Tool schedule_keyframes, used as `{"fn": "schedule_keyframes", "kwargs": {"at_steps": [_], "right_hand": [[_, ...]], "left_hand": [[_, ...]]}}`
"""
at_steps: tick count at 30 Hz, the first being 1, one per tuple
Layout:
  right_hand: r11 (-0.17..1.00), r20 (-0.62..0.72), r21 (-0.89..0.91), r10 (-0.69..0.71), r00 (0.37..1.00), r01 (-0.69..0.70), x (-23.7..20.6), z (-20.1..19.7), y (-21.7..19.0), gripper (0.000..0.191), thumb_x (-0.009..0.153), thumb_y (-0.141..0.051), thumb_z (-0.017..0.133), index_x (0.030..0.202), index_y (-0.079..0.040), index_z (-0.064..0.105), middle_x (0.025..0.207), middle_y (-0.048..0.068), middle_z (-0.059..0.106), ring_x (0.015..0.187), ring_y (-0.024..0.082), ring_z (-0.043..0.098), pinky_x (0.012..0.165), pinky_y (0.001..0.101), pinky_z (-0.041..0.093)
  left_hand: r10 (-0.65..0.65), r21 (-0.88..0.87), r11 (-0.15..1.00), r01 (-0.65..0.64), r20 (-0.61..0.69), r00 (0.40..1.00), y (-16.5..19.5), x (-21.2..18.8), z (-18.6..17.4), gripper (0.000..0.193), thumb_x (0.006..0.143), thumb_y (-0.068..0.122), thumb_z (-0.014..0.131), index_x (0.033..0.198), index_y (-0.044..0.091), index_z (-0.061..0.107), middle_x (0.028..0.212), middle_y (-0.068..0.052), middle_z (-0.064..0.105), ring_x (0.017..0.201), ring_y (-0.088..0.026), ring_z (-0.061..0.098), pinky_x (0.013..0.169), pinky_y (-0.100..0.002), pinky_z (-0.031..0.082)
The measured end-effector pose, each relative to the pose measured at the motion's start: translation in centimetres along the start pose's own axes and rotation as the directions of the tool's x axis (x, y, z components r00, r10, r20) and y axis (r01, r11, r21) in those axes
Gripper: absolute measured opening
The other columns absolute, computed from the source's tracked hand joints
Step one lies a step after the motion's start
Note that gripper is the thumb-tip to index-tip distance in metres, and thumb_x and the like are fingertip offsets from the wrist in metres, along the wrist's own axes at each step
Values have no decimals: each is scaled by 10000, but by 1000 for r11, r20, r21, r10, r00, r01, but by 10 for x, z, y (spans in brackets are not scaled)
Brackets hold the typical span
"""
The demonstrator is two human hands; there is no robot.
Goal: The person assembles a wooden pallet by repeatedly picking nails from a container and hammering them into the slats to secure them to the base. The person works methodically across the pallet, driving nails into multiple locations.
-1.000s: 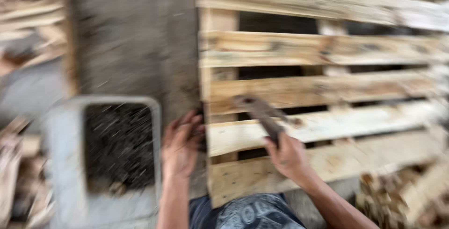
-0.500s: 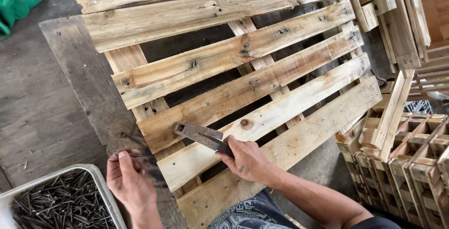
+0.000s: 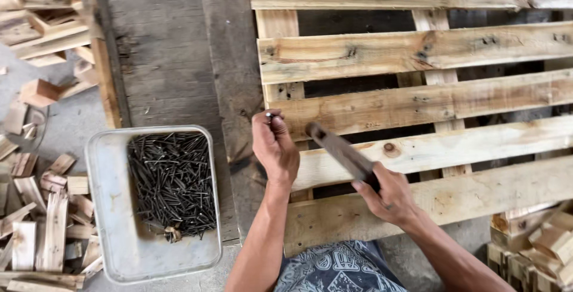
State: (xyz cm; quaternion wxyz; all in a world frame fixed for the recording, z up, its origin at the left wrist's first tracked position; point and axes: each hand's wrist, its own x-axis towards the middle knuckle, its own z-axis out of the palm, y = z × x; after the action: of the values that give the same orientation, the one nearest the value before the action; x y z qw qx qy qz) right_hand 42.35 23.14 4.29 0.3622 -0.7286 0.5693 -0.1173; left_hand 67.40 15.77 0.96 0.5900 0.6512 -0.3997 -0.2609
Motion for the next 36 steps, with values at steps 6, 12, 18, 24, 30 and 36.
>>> {"fn": "schedule_keyframes", "kwargs": {"at_steps": [6,12,18,24,30,36], "right_hand": [[823,61,-427,-387,920,374,-2,-28,25,304,901,-409,694,840,-123,611,619,19,662,440,116,546,439,319,473],[815,111,-438,-370,922,379,12,-26,28,321,893,-440,687,892,-120,685,667,22,707,489,125,594,482,314,498],[920,35,-318,-232,972,231,-4,-14,37,376,888,-450,682,943,-78,680,687,42,720,462,114,608,416,304,497],[991,10,93,91,996,-92,-13,-10,26,414,932,-421,557,1091,-45,625,535,-5,575,366,97,509,301,271,440],[916,-192,367,-99,976,165,0,-38,-34,324,1022,-330,576,1077,-10,589,646,-4,621,474,67,580,394,239,478],[853,-398,239,-350,848,464,18,-57,-79,286,1059,-246,592,1172,10,532,750,26,650,535,50,604,453,226,496]], "left_hand": [[110,38,993,-111,32,993,5,4,0,40,1085,26,573,1118,19,594,983,-106,673,827,-176,660,732,-303,553],[74,-43,996,-73,13,997,7,8,3,103,1041,-14,635,1139,17,637,981,-100,725,873,-161,711,763,-277,579],[126,-53,991,-126,8,992,11,14,3,123,1011,-19,657,1124,12,696,979,-105,743,886,-184,737,774,-308,601],[106,207,972,-116,61,993,13,15,8,123,953,39,727,1073,49,749,919,-105,747,795,-263,727,694,-348,582],[103,240,965,-109,38,994,12,16,11,134,949,36,726,1077,63,751,935,-89,750,818,-264,725,713,-361,584],[75,269,959,-85,50,996,10,14,11,161,934,24,723,1086,69,753,987,-78,758,863,-250,733,742,-350,592]]}}
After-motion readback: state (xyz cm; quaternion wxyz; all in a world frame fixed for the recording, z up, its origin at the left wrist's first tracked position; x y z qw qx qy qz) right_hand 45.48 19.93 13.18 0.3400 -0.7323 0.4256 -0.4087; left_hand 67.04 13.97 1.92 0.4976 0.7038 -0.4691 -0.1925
